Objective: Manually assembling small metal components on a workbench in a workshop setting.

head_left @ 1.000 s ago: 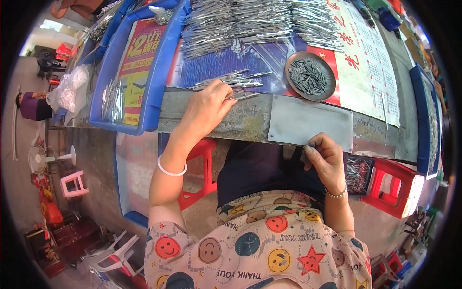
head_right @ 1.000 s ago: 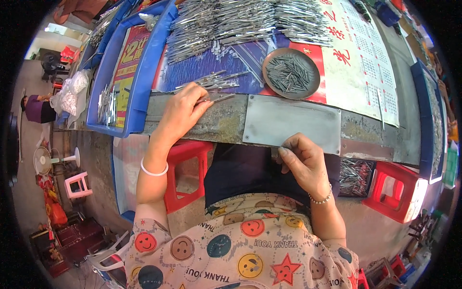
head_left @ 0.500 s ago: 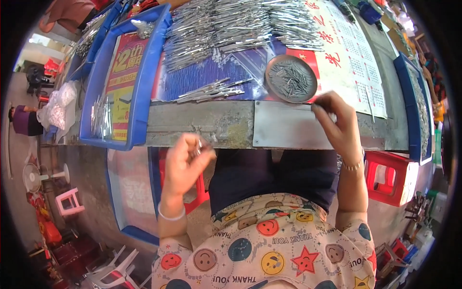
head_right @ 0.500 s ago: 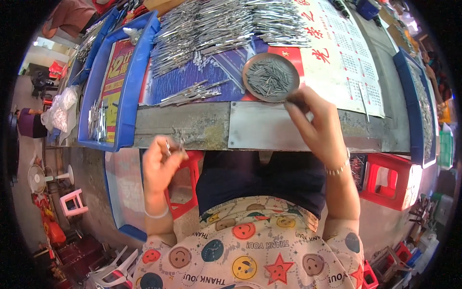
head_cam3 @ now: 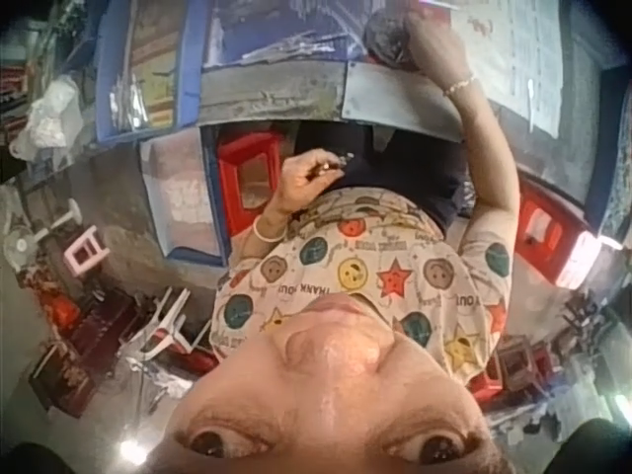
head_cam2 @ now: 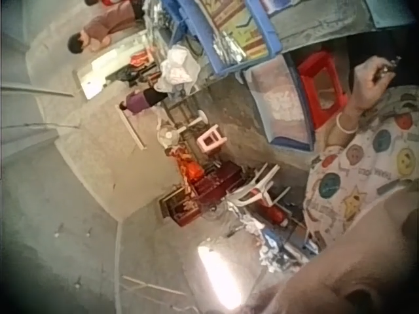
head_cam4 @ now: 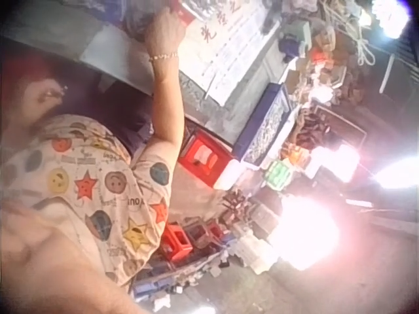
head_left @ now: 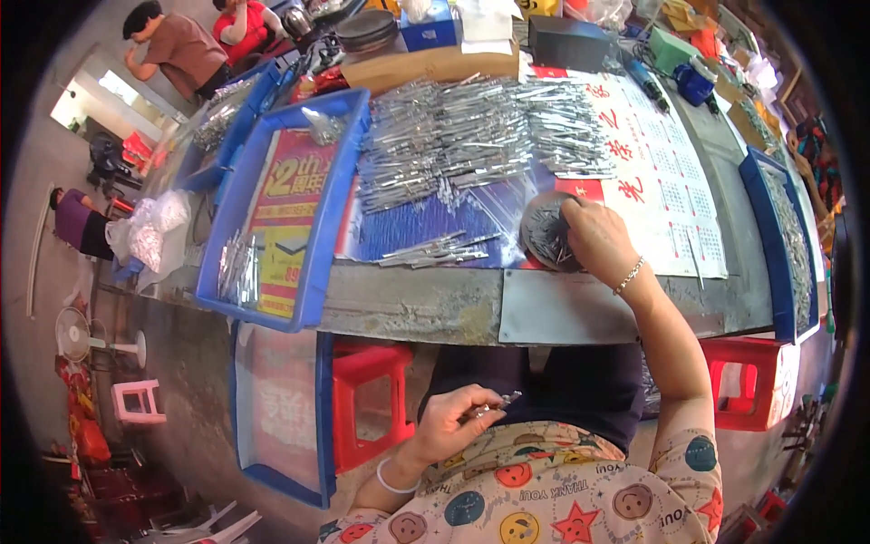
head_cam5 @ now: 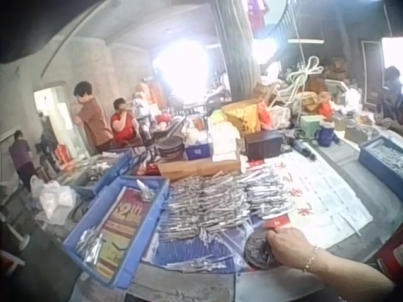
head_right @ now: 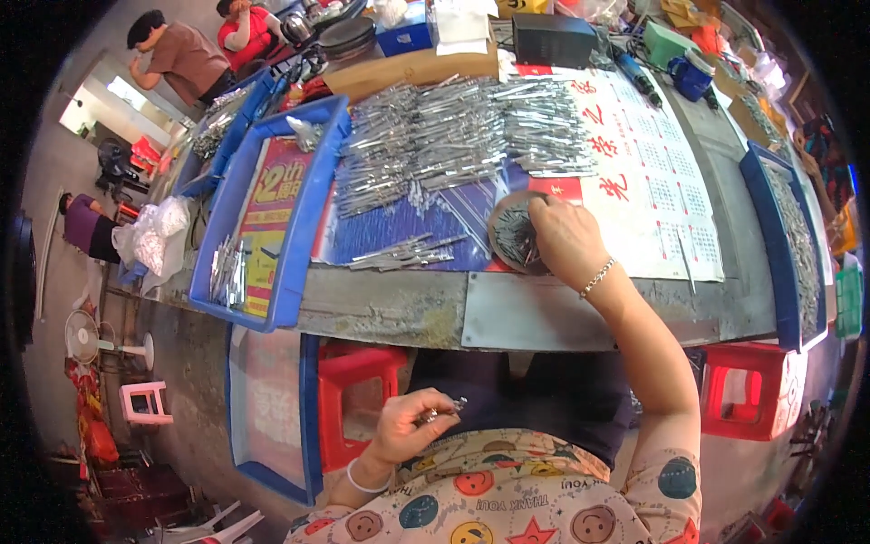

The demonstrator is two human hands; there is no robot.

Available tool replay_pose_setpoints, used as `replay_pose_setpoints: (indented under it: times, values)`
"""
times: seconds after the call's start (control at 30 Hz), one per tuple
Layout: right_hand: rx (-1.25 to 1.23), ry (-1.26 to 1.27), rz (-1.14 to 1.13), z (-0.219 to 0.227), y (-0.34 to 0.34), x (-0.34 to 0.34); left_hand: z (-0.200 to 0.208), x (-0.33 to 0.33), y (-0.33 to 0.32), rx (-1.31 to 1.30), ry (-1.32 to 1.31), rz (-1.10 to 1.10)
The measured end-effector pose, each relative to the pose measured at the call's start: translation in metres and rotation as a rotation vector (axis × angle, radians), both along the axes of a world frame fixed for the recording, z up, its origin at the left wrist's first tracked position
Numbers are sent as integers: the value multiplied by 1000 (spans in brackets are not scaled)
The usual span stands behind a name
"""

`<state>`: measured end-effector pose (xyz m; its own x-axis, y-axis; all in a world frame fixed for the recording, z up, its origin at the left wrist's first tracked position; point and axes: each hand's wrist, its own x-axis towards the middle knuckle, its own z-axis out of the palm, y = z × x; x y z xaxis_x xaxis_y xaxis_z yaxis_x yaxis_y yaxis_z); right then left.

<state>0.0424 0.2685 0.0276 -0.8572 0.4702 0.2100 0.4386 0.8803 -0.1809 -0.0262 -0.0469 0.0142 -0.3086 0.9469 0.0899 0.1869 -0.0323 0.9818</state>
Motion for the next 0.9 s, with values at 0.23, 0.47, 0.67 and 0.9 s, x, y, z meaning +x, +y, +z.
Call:
replay_pose_setpoints:
  times: [0.23,0.47,0.67,0.9]
  values:
    - [-103,48,-5,0,3,5,5,13,10,84,-22,-20]
    - [-263,182,-31,-10,10,12,6,24,17,116,-35,-44]
    - [-322,403,80,-4,9,14,7,30,22,88,-26,-44]
    - [-457,507,25,6,13,15,7,35,36,98,-12,-72]
